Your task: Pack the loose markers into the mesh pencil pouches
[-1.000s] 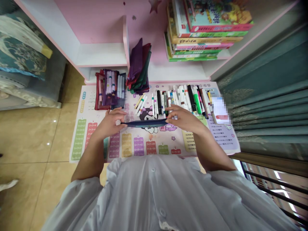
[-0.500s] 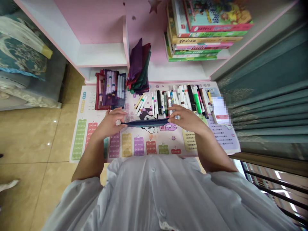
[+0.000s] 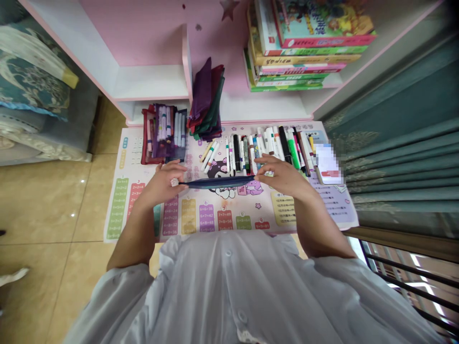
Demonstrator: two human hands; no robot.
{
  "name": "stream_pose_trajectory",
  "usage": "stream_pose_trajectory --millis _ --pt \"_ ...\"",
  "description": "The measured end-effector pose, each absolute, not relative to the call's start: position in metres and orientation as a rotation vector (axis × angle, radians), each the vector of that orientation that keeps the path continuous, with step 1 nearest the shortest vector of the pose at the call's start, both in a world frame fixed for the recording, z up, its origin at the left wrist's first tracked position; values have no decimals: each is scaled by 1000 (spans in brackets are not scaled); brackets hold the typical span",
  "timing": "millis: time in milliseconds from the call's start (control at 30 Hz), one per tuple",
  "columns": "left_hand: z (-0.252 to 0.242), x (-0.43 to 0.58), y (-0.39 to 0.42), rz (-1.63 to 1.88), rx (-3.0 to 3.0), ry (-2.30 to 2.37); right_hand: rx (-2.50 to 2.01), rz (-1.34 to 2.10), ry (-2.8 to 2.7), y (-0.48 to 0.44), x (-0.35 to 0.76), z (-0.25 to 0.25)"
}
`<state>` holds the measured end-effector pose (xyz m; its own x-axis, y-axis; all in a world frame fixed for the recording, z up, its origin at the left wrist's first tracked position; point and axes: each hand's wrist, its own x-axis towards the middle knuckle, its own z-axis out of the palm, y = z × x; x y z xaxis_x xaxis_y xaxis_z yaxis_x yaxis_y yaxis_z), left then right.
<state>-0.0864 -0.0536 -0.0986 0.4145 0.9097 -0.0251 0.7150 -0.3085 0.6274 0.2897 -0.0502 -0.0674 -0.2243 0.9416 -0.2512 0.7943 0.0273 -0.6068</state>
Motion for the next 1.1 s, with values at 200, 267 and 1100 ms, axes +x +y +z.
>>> stream_pose_trajectory --millis 200,267,1100 --pt "-98 -87 -54 453 2117 1367 -1791 964 -2048 -51 291 -69" --pt "-98 -87 -54 444 2116 1362 -1780 960 -2049 -52 292 -70" --pt "-92 -61 -67 256 2279 1545 -1579 1034 -2038 -56 297 -87"
